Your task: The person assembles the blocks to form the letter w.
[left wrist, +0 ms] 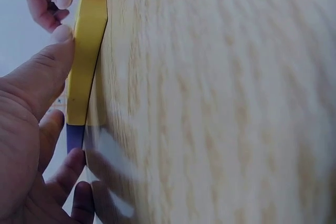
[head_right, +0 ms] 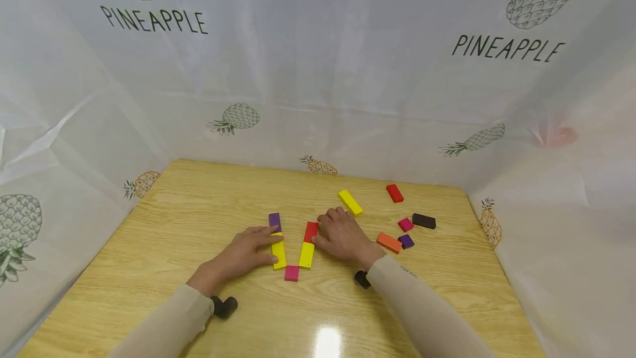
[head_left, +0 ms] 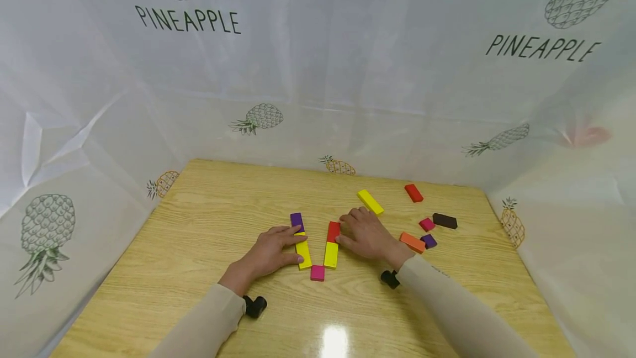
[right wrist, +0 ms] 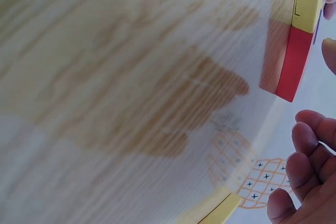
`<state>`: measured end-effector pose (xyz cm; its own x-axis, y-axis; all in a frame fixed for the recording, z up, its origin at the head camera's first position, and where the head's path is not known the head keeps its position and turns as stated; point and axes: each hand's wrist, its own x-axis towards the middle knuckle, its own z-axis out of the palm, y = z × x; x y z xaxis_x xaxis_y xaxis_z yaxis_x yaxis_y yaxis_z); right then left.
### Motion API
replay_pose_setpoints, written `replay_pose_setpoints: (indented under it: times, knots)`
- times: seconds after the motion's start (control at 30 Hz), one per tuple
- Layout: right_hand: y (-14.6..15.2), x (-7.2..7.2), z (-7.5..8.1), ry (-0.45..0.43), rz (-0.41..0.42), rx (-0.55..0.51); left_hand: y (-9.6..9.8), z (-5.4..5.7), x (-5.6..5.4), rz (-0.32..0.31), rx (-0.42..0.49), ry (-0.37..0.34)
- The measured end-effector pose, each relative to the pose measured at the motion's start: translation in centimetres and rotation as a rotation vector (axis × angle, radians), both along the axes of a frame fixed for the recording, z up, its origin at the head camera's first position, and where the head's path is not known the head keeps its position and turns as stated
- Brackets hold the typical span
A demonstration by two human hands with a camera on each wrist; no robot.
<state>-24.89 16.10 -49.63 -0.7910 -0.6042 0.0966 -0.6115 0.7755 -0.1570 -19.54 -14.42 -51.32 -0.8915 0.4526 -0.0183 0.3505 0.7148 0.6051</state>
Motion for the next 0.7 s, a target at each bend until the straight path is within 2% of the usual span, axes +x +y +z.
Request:
replay_pose_setpoints:
  times: [0.23,0.57,0.7]
  knots:
    - [0.4,0.0,-0.1,0.007,-0.004,-0.008,0.2,0.2,0.1,0.029,0.017,0.002]
    - [1.1,0.3,-0.2,0.012,-0.011,-0.045,0.1,-0.2,0.4,0.051,0.076,0.022]
    - [1.3,0.5,-0.1,0.021,-0.014,-0.058,0.1,-0.2,0.3,0.084,0.072,0.012]
